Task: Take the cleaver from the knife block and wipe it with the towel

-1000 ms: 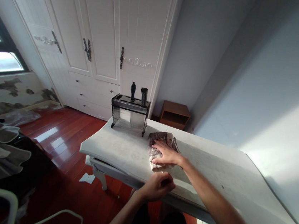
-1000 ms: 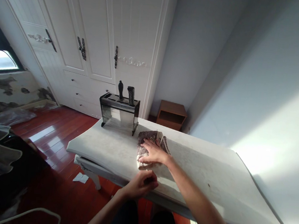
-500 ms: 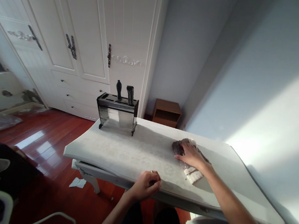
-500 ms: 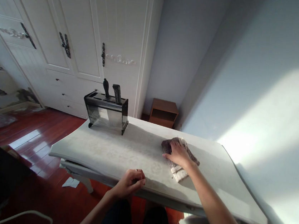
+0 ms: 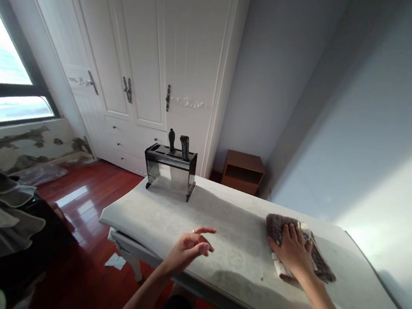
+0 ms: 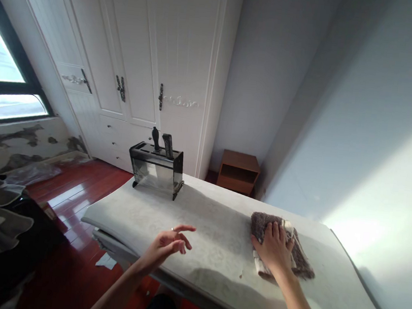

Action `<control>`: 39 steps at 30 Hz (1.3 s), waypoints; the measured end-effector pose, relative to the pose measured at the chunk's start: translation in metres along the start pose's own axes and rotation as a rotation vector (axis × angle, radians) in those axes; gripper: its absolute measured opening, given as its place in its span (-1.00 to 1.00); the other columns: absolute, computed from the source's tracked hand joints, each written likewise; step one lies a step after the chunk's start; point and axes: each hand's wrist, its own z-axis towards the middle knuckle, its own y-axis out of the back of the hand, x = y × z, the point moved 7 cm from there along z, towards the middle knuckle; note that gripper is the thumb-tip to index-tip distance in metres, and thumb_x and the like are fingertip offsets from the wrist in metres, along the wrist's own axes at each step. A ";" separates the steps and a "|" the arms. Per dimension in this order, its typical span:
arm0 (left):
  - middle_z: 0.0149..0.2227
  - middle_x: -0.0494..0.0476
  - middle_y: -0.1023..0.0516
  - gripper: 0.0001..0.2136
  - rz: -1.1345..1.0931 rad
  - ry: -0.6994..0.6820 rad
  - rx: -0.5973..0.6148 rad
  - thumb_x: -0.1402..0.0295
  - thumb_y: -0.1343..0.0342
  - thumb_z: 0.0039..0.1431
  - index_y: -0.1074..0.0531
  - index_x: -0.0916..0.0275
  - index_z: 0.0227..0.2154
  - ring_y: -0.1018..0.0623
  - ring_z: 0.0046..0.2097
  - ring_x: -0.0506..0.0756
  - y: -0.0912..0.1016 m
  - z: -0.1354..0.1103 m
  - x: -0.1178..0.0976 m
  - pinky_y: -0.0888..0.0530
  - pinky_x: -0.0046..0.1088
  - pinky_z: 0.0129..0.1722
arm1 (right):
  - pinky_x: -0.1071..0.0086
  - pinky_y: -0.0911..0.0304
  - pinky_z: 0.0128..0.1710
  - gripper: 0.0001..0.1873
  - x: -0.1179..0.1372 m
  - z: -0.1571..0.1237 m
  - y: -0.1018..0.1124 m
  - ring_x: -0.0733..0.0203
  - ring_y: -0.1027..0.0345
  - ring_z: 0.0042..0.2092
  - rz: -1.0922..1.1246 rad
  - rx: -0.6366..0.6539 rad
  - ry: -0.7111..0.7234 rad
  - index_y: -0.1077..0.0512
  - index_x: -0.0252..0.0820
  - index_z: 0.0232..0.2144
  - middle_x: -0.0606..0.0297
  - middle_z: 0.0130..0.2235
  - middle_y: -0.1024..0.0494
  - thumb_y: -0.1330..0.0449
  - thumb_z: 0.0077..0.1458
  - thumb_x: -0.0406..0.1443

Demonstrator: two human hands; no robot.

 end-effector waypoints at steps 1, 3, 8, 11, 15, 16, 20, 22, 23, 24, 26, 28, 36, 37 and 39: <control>0.02 0.29 -0.44 -0.71 -0.057 0.012 -0.005 0.27 -0.17 0.13 -0.48 0.23 -0.10 -0.46 -0.03 0.17 0.007 0.002 -0.005 -0.43 -0.33 -0.14 | -0.15 0.21 0.21 -0.18 0.001 -0.001 0.001 -0.13 0.31 0.35 -0.010 -0.022 0.014 -0.05 -0.48 0.28 0.01 0.34 0.06 0.16 0.17 0.03; 0.17 0.32 -0.28 -0.49 -0.121 0.013 -0.012 0.26 -0.22 0.07 -0.32 0.15 0.11 -0.49 -0.12 0.13 0.019 0.007 -0.020 -0.44 -0.35 -0.21 | -0.13 0.18 0.20 -0.20 0.003 -0.003 0.002 -0.11 0.27 0.35 -0.018 -0.077 0.033 -0.10 -0.47 0.26 0.02 0.32 0.01 0.16 0.17 0.02; 0.05 0.35 -0.39 -0.63 -0.019 -0.123 -0.240 0.28 -0.17 0.12 -0.40 0.30 -0.03 -0.49 -0.20 0.10 0.059 0.028 -0.072 -0.44 -0.38 -0.26 | -0.12 0.19 0.21 -0.18 0.002 -0.005 0.001 -0.10 0.22 0.34 -0.029 -0.120 0.060 -0.15 -0.43 0.25 0.05 0.31 -0.03 0.15 0.14 0.05; 0.01 0.31 -0.43 -0.56 0.089 -0.203 -0.481 0.27 -0.21 0.07 -0.35 0.29 0.01 -0.51 -0.14 0.13 0.093 0.050 -0.106 -0.45 -0.39 -0.23 | -0.12 0.20 0.21 -0.16 0.001 -0.004 -0.002 -0.09 0.25 0.35 -0.042 -0.094 0.078 -0.14 -0.43 0.26 0.08 0.32 -0.01 0.17 0.13 0.07; 0.03 0.31 -0.41 -0.45 0.270 -0.290 -0.780 0.26 -0.28 -0.06 -0.30 0.30 0.01 -0.47 -0.02 0.14 0.140 0.080 -0.144 -0.44 -0.37 -0.09 | -0.14 0.24 0.22 -0.13 -0.001 -0.002 -0.006 -0.10 0.26 0.35 -0.019 -0.088 0.091 -0.13 -0.43 0.26 0.07 0.33 0.01 0.20 0.11 0.09; 0.03 0.32 -0.40 -0.41 0.315 -0.317 -0.827 0.27 -0.31 -0.11 -0.29 0.31 0.01 -0.46 0.02 0.15 0.148 0.087 -0.152 -0.42 -0.36 -0.04 | -0.13 0.25 0.23 -0.12 -0.001 -0.002 -0.007 -0.10 0.27 0.36 -0.008 -0.082 0.095 -0.12 -0.44 0.27 0.07 0.33 0.02 0.21 0.11 0.09; 0.06 0.37 -0.38 -0.34 0.341 -0.252 -0.846 0.33 -0.35 -0.22 -0.27 0.34 0.01 -0.40 0.11 0.18 0.168 0.119 -0.158 -0.38 -0.31 0.05 | -0.12 0.26 0.24 -0.09 -0.002 0.000 -0.011 -0.08 0.28 0.36 0.011 -0.078 0.101 -0.11 -0.44 0.27 0.08 0.33 0.02 0.23 0.08 0.11; 0.05 0.37 -0.38 -0.31 0.310 -0.192 -0.856 0.36 -0.37 -0.28 -0.26 0.36 0.00 -0.41 0.09 0.17 0.173 0.130 -0.153 -0.37 -0.32 0.05 | -0.12 0.27 0.24 -0.08 -0.002 0.000 -0.011 -0.06 0.27 0.36 0.012 -0.085 0.106 -0.11 -0.44 0.27 0.09 0.33 0.01 0.24 0.07 0.11; 0.03 0.36 -0.39 -0.31 0.306 -0.166 -0.863 0.37 -0.38 -0.30 -0.27 0.36 -0.02 -0.42 0.07 0.16 0.174 0.134 -0.150 -0.37 -0.33 0.04 | -0.11 0.27 0.24 -0.08 -0.002 0.000 -0.011 -0.06 0.26 0.36 0.016 -0.089 0.109 -0.12 -0.44 0.26 0.09 0.33 0.00 0.23 0.06 0.11; 0.00 0.34 -0.42 -0.32 0.316 -0.141 -0.853 0.37 -0.38 -0.31 -0.28 0.36 -0.04 -0.44 0.04 0.15 0.175 0.139 -0.148 -0.38 -0.33 0.02 | -0.11 0.27 0.25 -0.07 -0.002 0.000 -0.011 -0.06 0.25 0.36 0.023 -0.097 0.113 -0.13 -0.44 0.26 0.09 0.32 0.00 0.22 0.05 0.12; -0.10 0.28 -0.48 -0.43 0.347 -0.102 -0.771 0.33 -0.36 -0.28 -0.32 0.36 -0.13 -0.49 -0.06 0.12 0.172 0.148 -0.143 -0.39 -0.35 -0.04 | -0.11 0.27 0.25 -0.08 -0.002 0.000 -0.010 -0.07 0.23 0.36 0.039 -0.130 0.124 -0.16 -0.44 0.24 0.07 0.31 -0.03 0.20 0.04 0.12; -0.22 0.21 -0.51 -0.55 0.377 -0.091 -0.668 0.29 -0.33 -0.23 -0.34 0.36 -0.26 -0.50 -0.17 0.09 0.168 0.156 -0.139 -0.40 -0.39 -0.12 | -0.11 0.26 0.24 -0.08 -0.002 -0.001 -0.008 -0.08 0.21 0.35 0.057 -0.166 0.137 -0.19 -0.44 0.23 0.06 0.30 -0.06 0.18 0.03 0.12; -0.46 0.07 -0.46 -0.65 0.478 -0.133 -0.655 0.24 -0.32 -0.24 -0.36 0.31 -0.40 -0.46 -0.37 0.05 0.171 0.163 -0.139 -0.39 -0.46 -0.38 | -0.08 0.22 0.24 -0.09 -0.003 -0.004 -0.004 -0.08 0.15 0.34 0.086 -0.173 0.171 -0.22 -0.45 0.21 0.07 0.29 -0.09 0.18 0.03 0.12; -0.47 0.07 -0.45 -0.65 0.478 -0.133 -0.661 0.24 -0.32 -0.25 -0.36 0.30 -0.41 -0.46 -0.37 0.06 0.172 0.163 -0.139 -0.39 -0.46 -0.39 | -0.08 0.23 0.25 -0.09 -0.003 -0.003 -0.004 -0.09 0.16 0.34 0.087 -0.169 0.171 -0.22 -0.45 0.22 0.07 0.29 -0.09 0.18 0.03 0.12; -0.48 0.06 -0.45 -0.65 0.480 -0.129 -0.668 0.25 -0.32 -0.26 -0.36 0.30 -0.41 -0.46 -0.39 0.05 0.174 0.164 -0.139 -0.39 -0.45 -0.40 | -0.08 0.25 0.25 -0.08 -0.004 -0.003 -0.004 -0.08 0.17 0.34 0.088 -0.157 0.167 -0.21 -0.44 0.22 0.08 0.30 -0.07 0.19 0.03 0.12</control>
